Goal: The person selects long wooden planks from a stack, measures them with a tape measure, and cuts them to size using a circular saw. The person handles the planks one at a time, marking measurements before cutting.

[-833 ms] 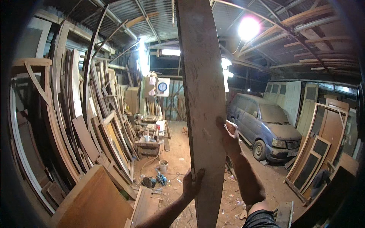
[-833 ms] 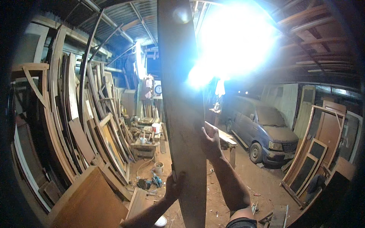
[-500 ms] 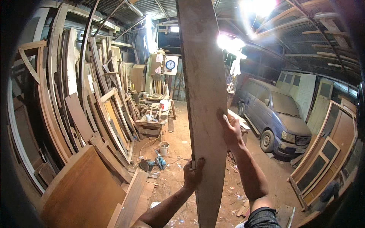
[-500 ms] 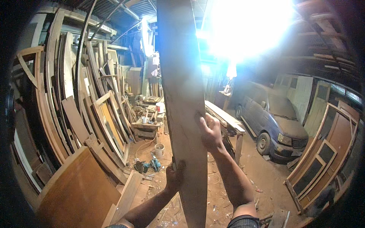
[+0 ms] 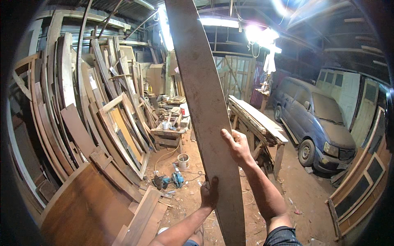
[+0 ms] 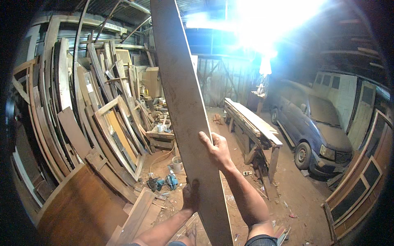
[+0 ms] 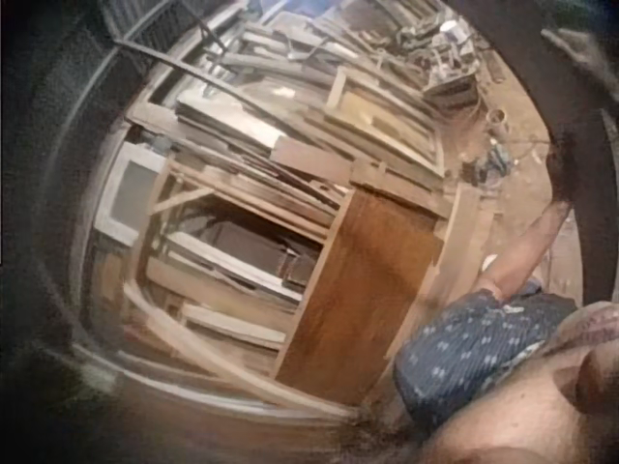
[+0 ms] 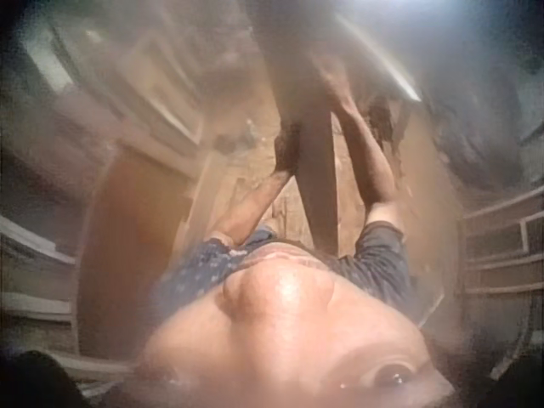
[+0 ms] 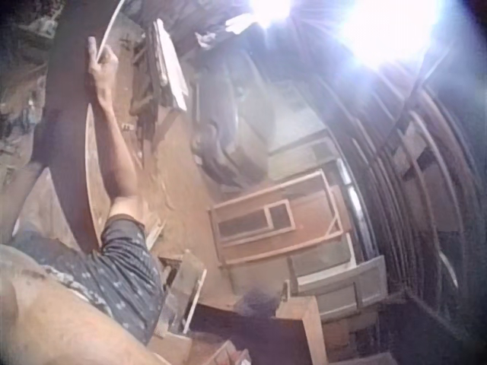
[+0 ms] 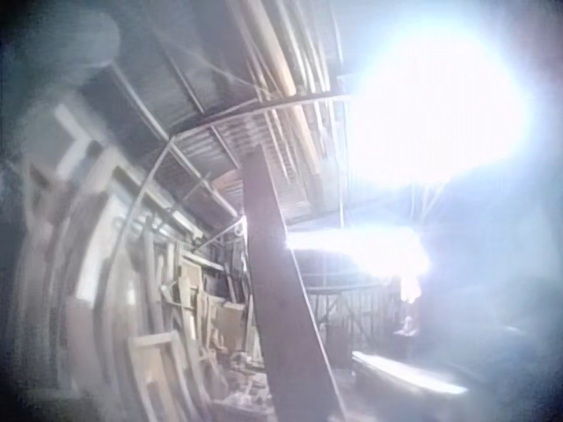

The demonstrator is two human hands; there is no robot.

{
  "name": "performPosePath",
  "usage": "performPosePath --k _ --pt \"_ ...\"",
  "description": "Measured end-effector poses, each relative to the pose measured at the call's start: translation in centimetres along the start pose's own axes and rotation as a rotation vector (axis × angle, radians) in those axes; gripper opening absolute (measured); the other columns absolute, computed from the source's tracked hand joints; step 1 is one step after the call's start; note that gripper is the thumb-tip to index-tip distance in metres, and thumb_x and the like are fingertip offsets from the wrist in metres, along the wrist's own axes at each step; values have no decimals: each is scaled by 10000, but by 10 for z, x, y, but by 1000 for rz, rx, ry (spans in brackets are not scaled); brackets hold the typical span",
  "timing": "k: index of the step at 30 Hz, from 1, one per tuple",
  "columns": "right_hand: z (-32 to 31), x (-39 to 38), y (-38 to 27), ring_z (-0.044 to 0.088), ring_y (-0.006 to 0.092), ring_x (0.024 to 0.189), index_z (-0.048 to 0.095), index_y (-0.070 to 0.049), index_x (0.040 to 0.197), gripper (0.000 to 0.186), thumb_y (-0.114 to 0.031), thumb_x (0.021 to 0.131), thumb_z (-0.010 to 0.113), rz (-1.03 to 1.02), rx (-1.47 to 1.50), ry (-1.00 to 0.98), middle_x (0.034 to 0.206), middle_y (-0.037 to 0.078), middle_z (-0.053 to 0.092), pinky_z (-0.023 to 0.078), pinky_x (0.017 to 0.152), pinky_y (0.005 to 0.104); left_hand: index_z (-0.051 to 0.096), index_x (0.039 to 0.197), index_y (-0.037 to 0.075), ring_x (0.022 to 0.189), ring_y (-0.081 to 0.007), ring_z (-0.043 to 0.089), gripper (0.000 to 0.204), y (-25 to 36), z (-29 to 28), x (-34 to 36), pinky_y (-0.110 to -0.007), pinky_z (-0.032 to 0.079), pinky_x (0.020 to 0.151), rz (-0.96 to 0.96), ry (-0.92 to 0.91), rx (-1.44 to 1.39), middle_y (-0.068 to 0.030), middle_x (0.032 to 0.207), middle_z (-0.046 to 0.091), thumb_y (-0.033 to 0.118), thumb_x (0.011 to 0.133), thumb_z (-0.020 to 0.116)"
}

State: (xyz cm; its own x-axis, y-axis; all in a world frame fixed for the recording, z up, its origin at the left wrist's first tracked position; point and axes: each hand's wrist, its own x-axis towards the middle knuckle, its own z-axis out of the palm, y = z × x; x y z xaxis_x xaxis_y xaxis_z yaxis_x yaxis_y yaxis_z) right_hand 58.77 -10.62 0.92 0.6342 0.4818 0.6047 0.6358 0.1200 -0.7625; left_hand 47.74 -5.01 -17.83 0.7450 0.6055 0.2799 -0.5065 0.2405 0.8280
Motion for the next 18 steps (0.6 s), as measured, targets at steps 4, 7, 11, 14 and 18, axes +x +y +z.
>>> performPosePath --k 4,7,11,14,18 --pt "-28 53 69 526 97 830 635 -4 1026 404 -406 985 638 43 1 -23 862 3 584 434 725 269 663 1095 -27 889 -133 591 550 -56 23 81 -324 482 786 -53 55 74 -49 964 681 509 991 597" --pt "-55 65 151 562 169 1104 526 -17 1324 580 -428 945 681 55 38 -8 1205 102 606 470 936 314 661 928 37 773 -101 519 503 -104 47 162 -307 445 705 151 113 121 -3 845 619 533 985 600" --pt "-145 8 265 649 238 1075 517 -3 1356 725 -396 824 814 372 -87 112 1186 166 657 532 920 396 549 789 118 713 -74 336 479 -132 114 275 -285 341 637 -124 46 54 52 758 418 558 968 618" --pt "-198 -85 368 666 285 1023 626 -7 1209 702 -472 736 857 481 -288 262 1146 183 672 529 897 409 645 939 50 845 -93 490 535 -170 153 369 -296 434 749 -212 25 -66 -3 905 578 584 957 614" --pt "-235 -171 398 642 381 1105 648 32 1194 767 -578 752 793 771 -671 128 1161 251 659 506 946 453 538 1314 -67 1199 -201 533 777 -223 190 476 -350 444 1007 -230 -11 -47 -153 1316 568 620 953 577"
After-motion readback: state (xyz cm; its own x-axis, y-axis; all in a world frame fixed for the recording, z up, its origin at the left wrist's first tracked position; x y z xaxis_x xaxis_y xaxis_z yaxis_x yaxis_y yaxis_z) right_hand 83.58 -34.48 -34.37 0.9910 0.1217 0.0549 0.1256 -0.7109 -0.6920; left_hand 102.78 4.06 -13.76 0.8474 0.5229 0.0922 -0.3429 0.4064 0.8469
